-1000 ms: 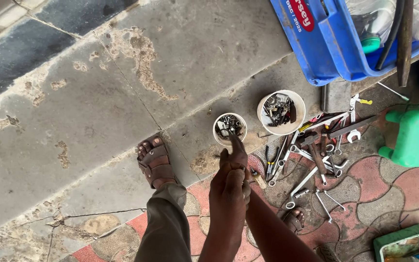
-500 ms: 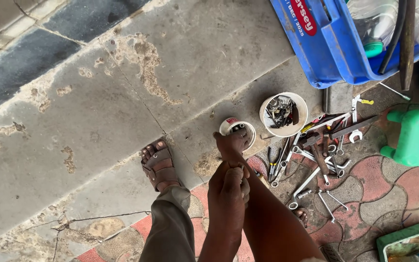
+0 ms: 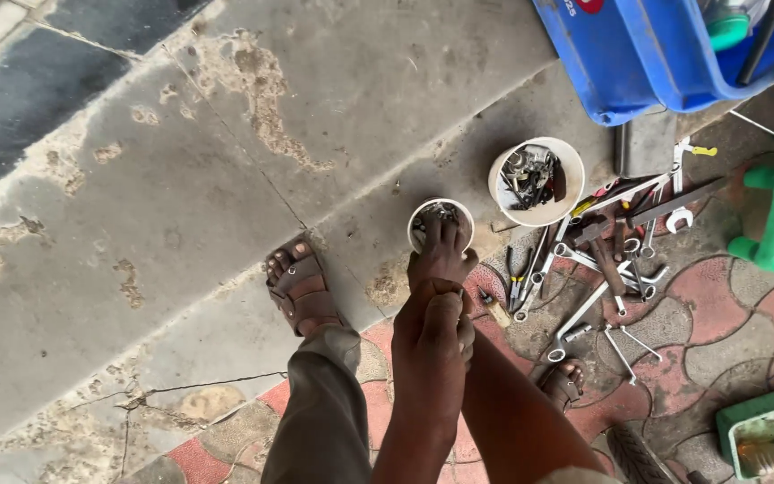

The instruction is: The person is repairing the engine and carburetor area of a pink scooter, including sorting through bolts and adjusting small components.

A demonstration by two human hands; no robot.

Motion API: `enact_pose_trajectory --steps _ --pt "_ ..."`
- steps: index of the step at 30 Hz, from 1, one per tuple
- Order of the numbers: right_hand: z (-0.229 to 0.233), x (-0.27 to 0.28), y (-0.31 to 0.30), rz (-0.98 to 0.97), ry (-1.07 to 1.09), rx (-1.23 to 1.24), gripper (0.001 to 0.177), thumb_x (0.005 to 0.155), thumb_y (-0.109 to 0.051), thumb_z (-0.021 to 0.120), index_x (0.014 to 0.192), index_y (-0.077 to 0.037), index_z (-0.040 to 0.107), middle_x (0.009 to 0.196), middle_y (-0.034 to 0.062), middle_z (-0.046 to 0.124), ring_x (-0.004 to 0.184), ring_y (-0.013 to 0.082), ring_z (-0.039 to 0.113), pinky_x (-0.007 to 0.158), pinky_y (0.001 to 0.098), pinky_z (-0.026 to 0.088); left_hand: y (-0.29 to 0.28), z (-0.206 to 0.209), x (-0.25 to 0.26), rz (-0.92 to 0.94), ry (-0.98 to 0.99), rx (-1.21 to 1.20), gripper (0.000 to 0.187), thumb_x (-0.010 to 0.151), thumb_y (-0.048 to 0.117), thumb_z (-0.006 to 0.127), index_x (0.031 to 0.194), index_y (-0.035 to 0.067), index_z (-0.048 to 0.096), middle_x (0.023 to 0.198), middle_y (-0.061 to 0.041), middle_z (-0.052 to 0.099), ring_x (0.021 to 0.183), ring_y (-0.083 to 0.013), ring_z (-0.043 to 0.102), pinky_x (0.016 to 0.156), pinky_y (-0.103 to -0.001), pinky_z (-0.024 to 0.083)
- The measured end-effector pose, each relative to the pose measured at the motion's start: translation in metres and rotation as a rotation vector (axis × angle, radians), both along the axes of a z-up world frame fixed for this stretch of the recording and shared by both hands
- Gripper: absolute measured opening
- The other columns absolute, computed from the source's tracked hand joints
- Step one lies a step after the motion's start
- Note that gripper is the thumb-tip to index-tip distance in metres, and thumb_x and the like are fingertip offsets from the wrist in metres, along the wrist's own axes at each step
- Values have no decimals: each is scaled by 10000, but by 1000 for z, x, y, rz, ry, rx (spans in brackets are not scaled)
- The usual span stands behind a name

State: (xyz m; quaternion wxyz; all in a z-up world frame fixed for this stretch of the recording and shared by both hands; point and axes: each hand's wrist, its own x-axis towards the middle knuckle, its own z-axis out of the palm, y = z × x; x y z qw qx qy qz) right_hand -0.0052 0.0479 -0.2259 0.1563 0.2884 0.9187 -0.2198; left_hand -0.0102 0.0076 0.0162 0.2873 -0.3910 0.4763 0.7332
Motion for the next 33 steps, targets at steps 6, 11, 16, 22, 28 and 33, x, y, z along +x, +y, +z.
enact_pose_trajectory --steps 6,11,16,22,28,33 --pt "13 39 26 306 154 -60 575 887 -196 659 1437 -173 490 1428 56 509 1376 259 421 1086 657 324 5 -4 2 -15 -33 1 138 953 143 496 966 136 633 575 28 395 462 -54 333 417 -252 266" --pt "6 26 40 381 -25 -45 605 851 -208 672 1428 -231 491 1463 32 462 1420 250 372 1109 654 276 16 -17 23 -109 52 -3 153 947 146 477 862 79 585 572 28 391 456 -62 307 408 -271 251" --pt "22 3 44 555 -190 -31 643 853 -279 706 1444 -344 462 1544 124 318 1469 319 250 1067 662 276 25 -2 29 -323 124 -74 178 940 154 462 832 81 583 606 16 419 518 -88 357 479 -295 326" --pt "-22 19 52 781 -61 424 728 861 -227 656 1542 -117 422 1560 134 324 1419 299 301 1016 630 320 25 -4 28 -249 140 -33 167 933 145 480 829 51 570 639 0 396 575 -94 348 533 -291 332" --pt "11 11 63 675 -142 210 566 906 -264 648 1434 -116 506 1644 96 318 1462 279 321 1056 564 329 24 -3 26 -235 179 -9 179 948 153 476 832 49 564 647 -2 410 587 -94 359 547 -290 344" --pt "8 -11 70 1002 79 131 795 693 -326 733 1454 -189 549 1557 70 403 1374 346 374 913 584 348 23 -2 26 -192 188 22 174 952 136 455 815 53 523 680 9 409 601 -87 350 548 -288 342"
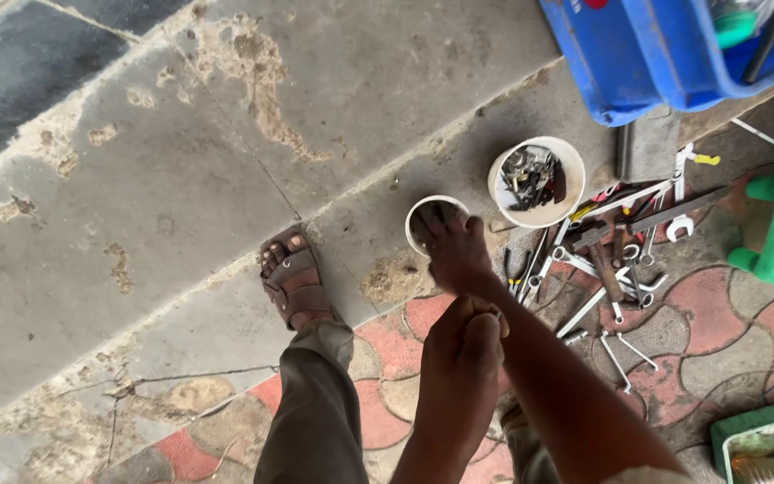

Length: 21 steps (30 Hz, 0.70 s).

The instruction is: The person is repairing the engine and carburetor area of a pink scooter, including sorting through bolts and adjusting small components.

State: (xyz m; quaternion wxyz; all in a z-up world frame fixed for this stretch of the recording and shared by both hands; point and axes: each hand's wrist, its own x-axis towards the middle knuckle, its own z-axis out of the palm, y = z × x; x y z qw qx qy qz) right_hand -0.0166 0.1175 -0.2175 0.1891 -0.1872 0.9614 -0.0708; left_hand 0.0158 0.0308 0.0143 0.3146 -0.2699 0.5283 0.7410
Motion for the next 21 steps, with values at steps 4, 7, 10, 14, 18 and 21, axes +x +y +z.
enact_pose_trajectory --steps 4,7,10,14,18,21 --pt "-23 1 8 55 -18 101 464 965 -187 658 1422 -223 586 1469 12 494 1344 266 431 1006 539 378 1 4 -3 13 15 12 172 951 117 450 811 47 521 680 9 403 596 -84 342 536 -290 334" --pt "-34 11 9 46 -14 90 399 1014 -204 634 1412 -219 597 1435 18 514 1356 253 431 1047 531 383 -1 5 -7 -6 -38 -21 180 948 119 447 805 48 528 644 3 382 560 -86 331 500 -296 314" --pt "-38 29 11 -12 180 143 465 884 -210 653 1344 -243 592 1466 -23 490 1411 231 390 1038 579 370 -1 3 -6 -9 -31 -57 183 947 123 452 810 47 546 629 -5 401 546 -87 348 495 -297 329" --pt "-17 30 9 -200 59 106 645 814 -162 660 1442 -225 528 1490 17 466 1386 246 376 975 589 346 -2 8 -9 -14 -47 -76 185 940 127 456 808 45 557 614 -12 428 533 -92 373 488 -302 345" --pt "-1 17 -3 -388 -169 -46 726 745 -114 661 1454 -196 531 1502 55 452 1379 290 366 992 586 327 0 2 -5 -24 -13 -84 191 944 131 456 815 40 564 610 -17 431 537 -93 380 502 -300 352" --pt "1 10 -15 -625 -232 -166 569 792 -171 668 1359 -204 620 1435 36 529 1342 291 416 1000 578 331 0 5 -5 -44 6 -86 181 942 124 461 827 40 572 617 -19 440 547 -98 394 523 -299 369"
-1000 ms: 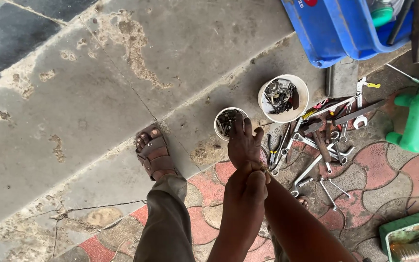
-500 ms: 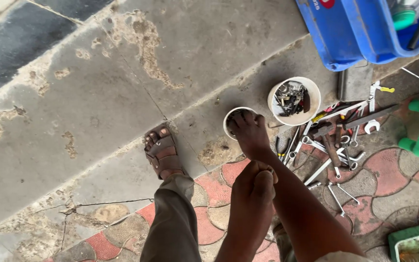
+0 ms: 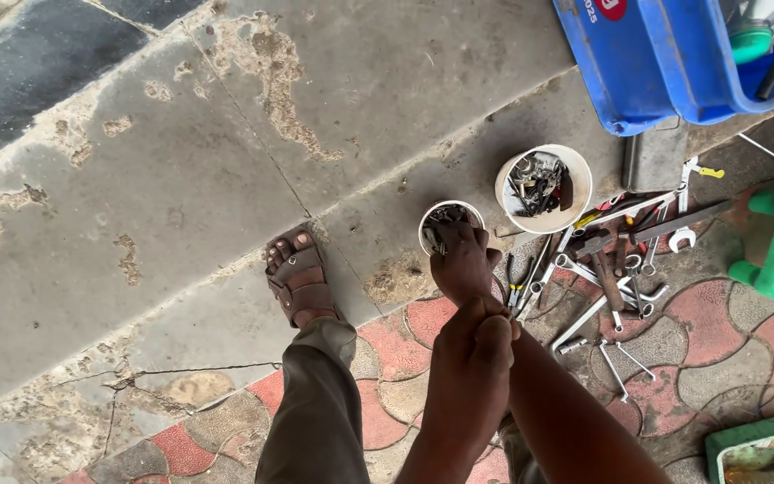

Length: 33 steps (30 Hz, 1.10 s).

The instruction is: The person is repairing the engine and carburetor area of a pink scooter, including sorting through bolts and adjusting small components.

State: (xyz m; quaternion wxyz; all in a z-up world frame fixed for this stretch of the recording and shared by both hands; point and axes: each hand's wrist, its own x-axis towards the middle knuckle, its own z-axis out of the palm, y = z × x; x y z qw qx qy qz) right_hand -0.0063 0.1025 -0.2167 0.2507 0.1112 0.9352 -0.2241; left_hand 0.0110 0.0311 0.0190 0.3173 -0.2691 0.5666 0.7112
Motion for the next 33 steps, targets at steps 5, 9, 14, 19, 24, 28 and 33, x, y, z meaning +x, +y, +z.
enact_pose_trajectory --steps 5,9,14,19,24,28,33 --pt "-13 -16 -24 -369 171 -15 303 887 -262 647 1171 -200 734 1254 39 668 1208 313 531 948 602 352 -7 -2 4 17 56 -6 173 945 119 467 836 35 572 632 -22 445 568 -108 408 549 -299 387" --pt "-20 -31 -47 -510 146 150 208 861 -284 614 928 -182 783 1057 33 746 1206 246 574 913 602 369 -22 -3 0 16 25 -25 188 954 139 475 829 36 570 632 -22 444 570 -111 410 543 -302 375" --pt "-104 -14 -49 -605 269 203 273 928 -221 531 863 -120 777 1022 124 757 1126 298 632 1026 484 444 -42 -2 -4 39 -61 -8 192 960 155 476 831 46 567 638 -12 442 569 -98 393 527 -296 348" --pt "-139 -17 -40 -712 146 237 372 995 -308 497 918 -66 770 967 199 745 963 368 680 944 484 483 -53 -13 -5 106 -17 84 173 971 142 480 846 52 561 673 11 435 579 -75 371 521 -273 323" --pt "-102 -8 -34 -638 403 315 286 867 -193 574 861 -69 832 902 284 715 873 459 666 860 601 478 -54 -18 -11 193 -37 104 168 967 114 478 841 48 568 637 12 419 530 -66 357 476 -259 288" --pt "-27 0 7 -696 244 -124 286 910 -288 667 1013 -50 789 1028 190 759 960 341 710 857 442 543 -39 -36 -5 229 57 100 165 961 104 476 847 45 581 621 -7 473 510 -76 395 466 -268 324" --pt "136 44 71 -1316 144 -1305 113 979 -148 648 1079 -107 680 1146 52 720 1077 167 688 867 356 514 -17 -11 -8 52 31 -19 134 989 187 545 937 82 609 682 -35 629 543 -70 463 483 -253 368"
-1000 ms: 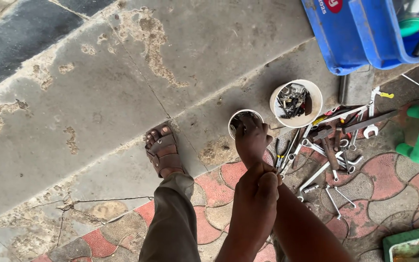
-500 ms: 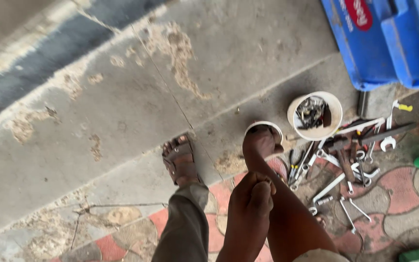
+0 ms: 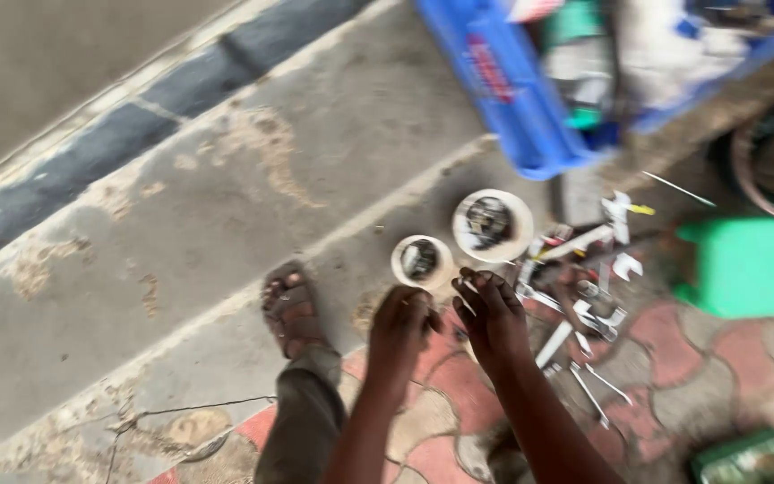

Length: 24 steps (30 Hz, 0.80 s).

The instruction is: The person is repairing the engine and carburetor area of a pink scooter, including sorting through bolts and adjusting small components.

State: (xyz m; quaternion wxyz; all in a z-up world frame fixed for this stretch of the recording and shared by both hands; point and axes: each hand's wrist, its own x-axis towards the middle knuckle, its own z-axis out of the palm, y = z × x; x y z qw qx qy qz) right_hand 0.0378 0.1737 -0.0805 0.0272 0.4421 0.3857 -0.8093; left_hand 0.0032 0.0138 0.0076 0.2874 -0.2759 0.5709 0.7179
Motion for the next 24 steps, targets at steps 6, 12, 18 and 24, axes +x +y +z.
enact_pose_trajectory --steps 6,12,18,24 --pt "161 112 91 -87 447 -272 37 1064 -74 641 1099 -85 640 1090 76 685 1011 219 670 907 428 550 51 58 53 -379 321 239 244 1025 294 607 1017 51 596 879 -61 724 659 -68 509 578 -256 420" --pt "329 222 175 -160 414 -260 146 970 -88 653 1113 -58 653 1037 88 699 938 193 670 845 407 546 131 215 138 -508 -23 482 234 981 245 651 1049 24 611 941 -104 715 730 -113 561 687 -290 477" --pt "446 319 208 -200 629 -249 155 983 -115 679 1114 -37 652 954 83 660 889 192 648 844 393 529 200 366 218 -651 -167 738 250 959 217 618 1089 5 633 954 -124 716 779 -144 614 720 -288 504" --pt "510 386 226 -280 803 -161 149 969 -126 707 1064 -32 642 999 85 621 927 196 618 832 382 516 244 461 266 -907 -136 739 283 970 237 661 1131 7 629 970 -98 705 783 -116 596 711 -253 477"
